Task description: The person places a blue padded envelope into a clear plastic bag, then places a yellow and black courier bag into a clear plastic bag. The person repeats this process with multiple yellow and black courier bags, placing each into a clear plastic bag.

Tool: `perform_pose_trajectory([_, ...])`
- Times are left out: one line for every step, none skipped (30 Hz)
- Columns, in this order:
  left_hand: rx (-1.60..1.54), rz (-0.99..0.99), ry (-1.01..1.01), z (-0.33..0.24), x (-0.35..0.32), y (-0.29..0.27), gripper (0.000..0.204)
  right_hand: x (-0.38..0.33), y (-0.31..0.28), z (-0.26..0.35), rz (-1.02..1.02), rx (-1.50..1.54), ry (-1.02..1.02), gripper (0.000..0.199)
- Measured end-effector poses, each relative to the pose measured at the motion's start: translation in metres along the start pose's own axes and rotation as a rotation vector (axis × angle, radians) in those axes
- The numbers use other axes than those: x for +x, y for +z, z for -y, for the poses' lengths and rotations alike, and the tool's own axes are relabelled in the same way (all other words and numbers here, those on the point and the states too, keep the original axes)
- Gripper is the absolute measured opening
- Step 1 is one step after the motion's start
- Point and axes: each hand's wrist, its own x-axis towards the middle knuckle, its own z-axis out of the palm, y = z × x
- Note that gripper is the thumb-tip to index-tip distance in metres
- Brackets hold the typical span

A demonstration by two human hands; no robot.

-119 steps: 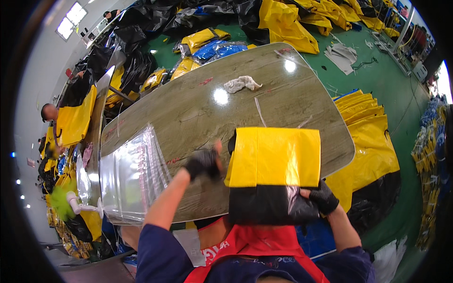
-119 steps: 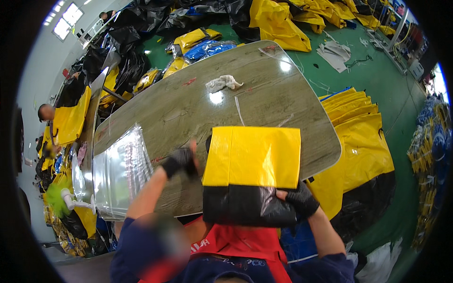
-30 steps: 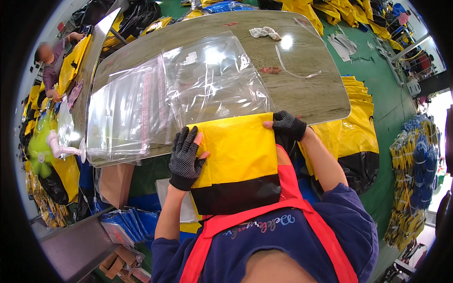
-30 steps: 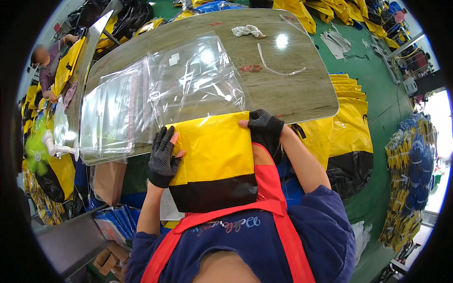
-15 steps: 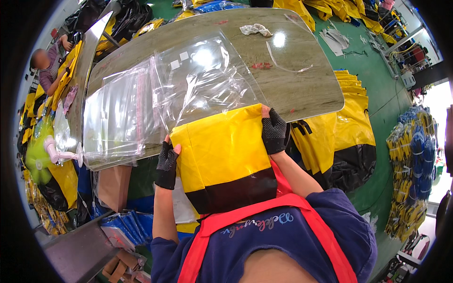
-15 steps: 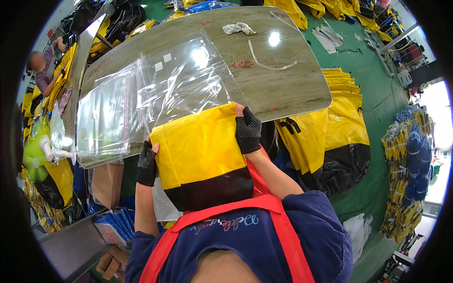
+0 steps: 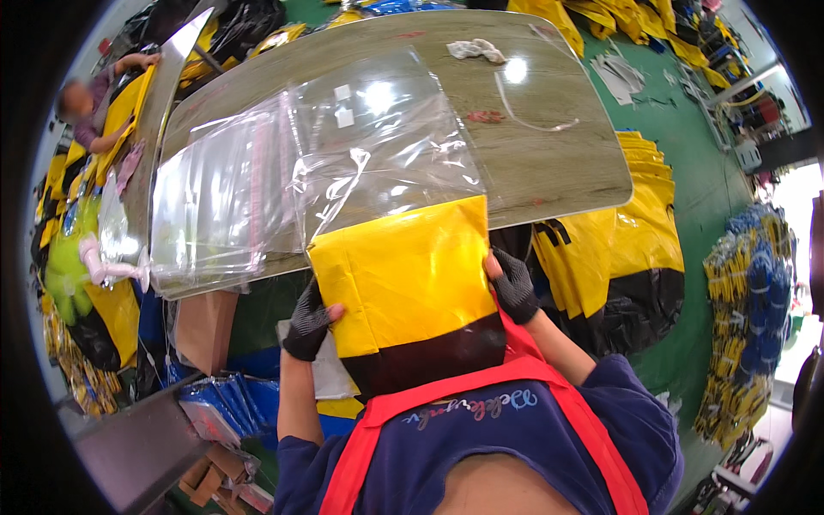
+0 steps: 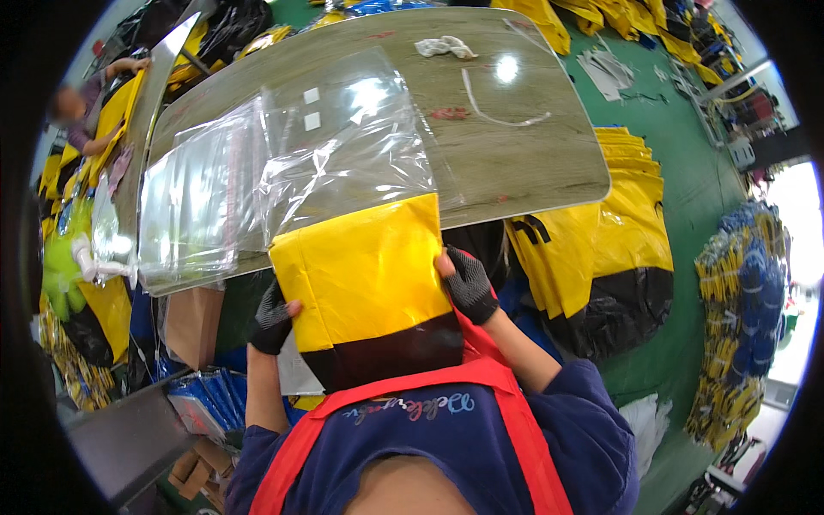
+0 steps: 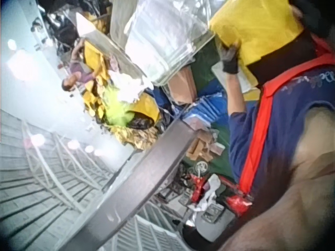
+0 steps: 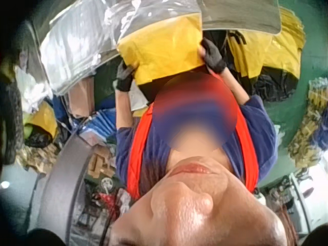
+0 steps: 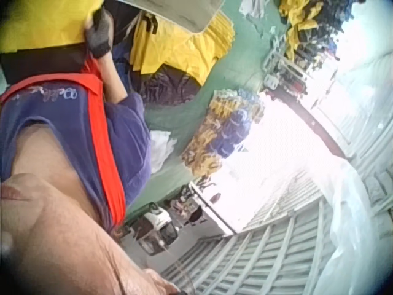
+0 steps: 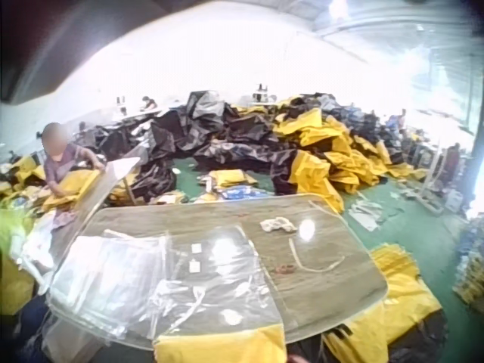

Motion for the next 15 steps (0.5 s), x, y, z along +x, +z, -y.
perform_pose_trajectory([0.033,-0.069,-0.042,0.013,0.000,0.001,0.061,-0.008,0.002,0.004,0.055,0.002,-0.131,0.039])
perform_pose_trajectory([0.182,-0.239,-0.014,0.027,0.004,0.009,0.051,-0.018,0.002,0.013,0.119,0.029,-0.209,0.066])
perform_pose_trajectory([0.333,-0.406,-0.002,0.046,0.004,0.019,0.042,-0.025,-0.001,0.037,0.199,0.068,0.012,0.076])
perform_pose_trajectory([0.409,-0.490,0.097,0.058,0.004,0.030,0.038,-0.028,-0.006,0.022,0.248,0.018,0.106,0.076])
perform_pose_trajectory([0.535,-0.543,0.027,0.074,0.002,0.027,0.039,-0.030,-0.012,0.006,0.293,-0.031,0.195,0.076])
perform_pose_trajectory([0.229,-0.518,0.109,0.088,0.001,0.017,0.040,-0.033,-0.018,0.006,0.353,0.026,0.254,0.076])
perform_pose_trajectory([-0.082,-0.477,0.188,0.094,-0.001,0.013,0.042,-0.040,-0.019,0.015,0.307,0.147,0.277,0.075])
perform_pose_trajectory([0.185,-0.447,0.169,0.094,-0.005,-0.001,0.039,-0.036,-0.021,0.013,0.294,0.189,0.295,0.075])
perform_pose_trajectory([0.452,-0.403,0.134,0.089,-0.012,-0.009,0.037,-0.037,-0.022,0.008,0.272,0.234,0.322,0.075])
perform_pose_trajectory([0.444,-0.422,0.121,0.067,-0.016,0.011,0.031,-0.035,-0.019,-0.004,0.180,0.281,0.211,0.074])
perform_pose_trajectory([0.428,-0.458,0.111,0.046,-0.021,0.028,0.027,-0.031,-0.018,-0.013,0.132,0.268,0.151,0.073])
perform_pose_trajectory([0.381,-0.481,0.114,0.052,-0.018,0.022,0.018,-0.025,-0.014,-0.011,0.102,0.332,0.169,0.071])
perform_pose_trajectory([0.324,-0.477,0.095,0.056,-0.021,0.017,0.016,-0.020,-0.011,-0.007,0.072,0.396,0.189,0.069])
perform_pose_trajectory([0.267,-0.472,0.076,0.059,-0.025,0.013,0.014,-0.018,-0.011,-0.002,0.126,0.394,0.265,0.067])
perform_pose_trajectory([0.202,-0.459,0.050,0.057,-0.026,0.016,0.012,-0.017,-0.011,-0.004,0.134,0.354,0.264,0.066])
